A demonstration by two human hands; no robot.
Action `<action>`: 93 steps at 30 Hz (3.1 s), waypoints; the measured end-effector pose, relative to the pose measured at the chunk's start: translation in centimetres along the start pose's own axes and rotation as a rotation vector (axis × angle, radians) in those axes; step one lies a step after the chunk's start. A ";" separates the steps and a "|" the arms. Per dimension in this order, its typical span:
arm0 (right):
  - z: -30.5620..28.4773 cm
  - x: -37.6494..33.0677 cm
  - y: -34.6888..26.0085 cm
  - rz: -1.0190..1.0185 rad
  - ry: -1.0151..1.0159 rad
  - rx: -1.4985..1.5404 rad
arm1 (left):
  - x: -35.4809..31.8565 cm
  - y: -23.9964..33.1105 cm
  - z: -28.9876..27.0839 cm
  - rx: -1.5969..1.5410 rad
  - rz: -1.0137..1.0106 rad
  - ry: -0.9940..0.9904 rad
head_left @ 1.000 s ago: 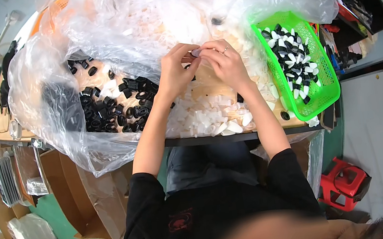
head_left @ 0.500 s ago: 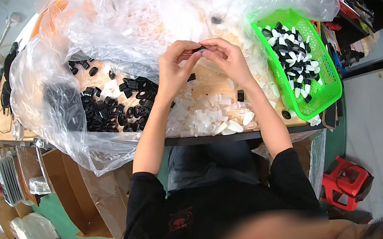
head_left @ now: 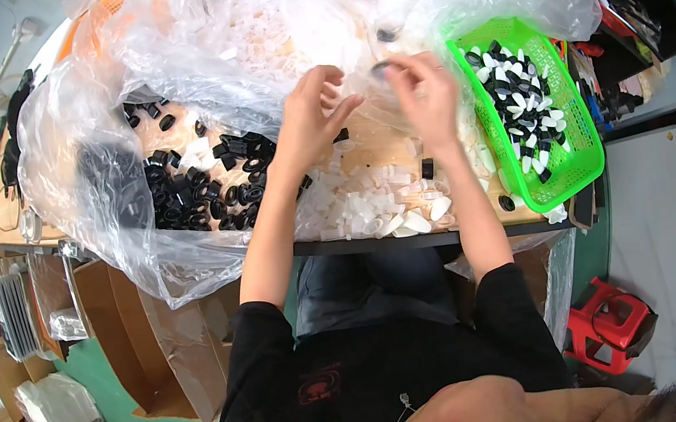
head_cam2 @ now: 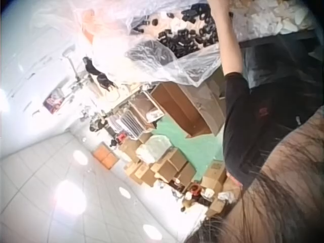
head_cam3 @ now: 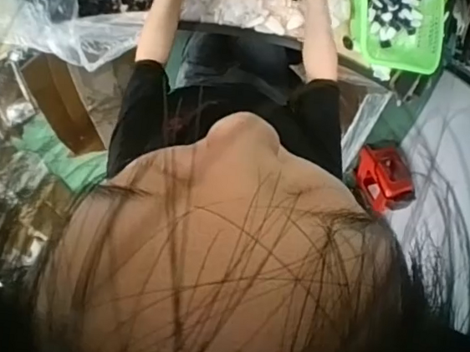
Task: Assembling small white plastic inserts into black plastic caps.
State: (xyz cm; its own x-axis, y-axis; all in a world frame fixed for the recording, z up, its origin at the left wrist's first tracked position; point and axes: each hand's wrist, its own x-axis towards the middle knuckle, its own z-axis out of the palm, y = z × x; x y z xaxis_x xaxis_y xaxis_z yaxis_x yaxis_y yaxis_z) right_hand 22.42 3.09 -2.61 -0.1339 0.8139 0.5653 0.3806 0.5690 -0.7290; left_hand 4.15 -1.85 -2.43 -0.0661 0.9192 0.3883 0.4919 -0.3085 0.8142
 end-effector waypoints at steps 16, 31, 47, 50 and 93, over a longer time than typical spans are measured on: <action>-3.5 0.9 1.1 0.045 -0.454 0.010 | 0.5 -2.4 -2.3 0.108 -0.071 -0.124; -1.1 -0.3 -0.1 0.022 -0.826 -0.140 | 0.7 -2.4 -1.9 -0.376 -0.262 -0.002; 2.7 -1.7 -1.1 -0.016 -0.357 0.210 | 0.7 -2.3 -1.7 -0.699 -0.334 0.011; 1.8 -0.7 -1.4 0.043 -0.046 0.342 | 0.7 -2.1 -1.0 -0.801 -0.340 -0.034; 2.3 -0.9 -0.9 -0.035 -0.051 0.437 | 0.0 0.1 0.0 -0.657 -0.252 -0.065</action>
State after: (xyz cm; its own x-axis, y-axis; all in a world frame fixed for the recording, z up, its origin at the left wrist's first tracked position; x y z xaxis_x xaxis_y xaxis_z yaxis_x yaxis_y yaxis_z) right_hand 20.12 2.13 -3.34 -0.1892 0.7916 0.5810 -0.0459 0.5840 -0.8105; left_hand 4.14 -1.86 -2.37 -0.0475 0.9885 0.1434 -0.1594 -0.1492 0.9759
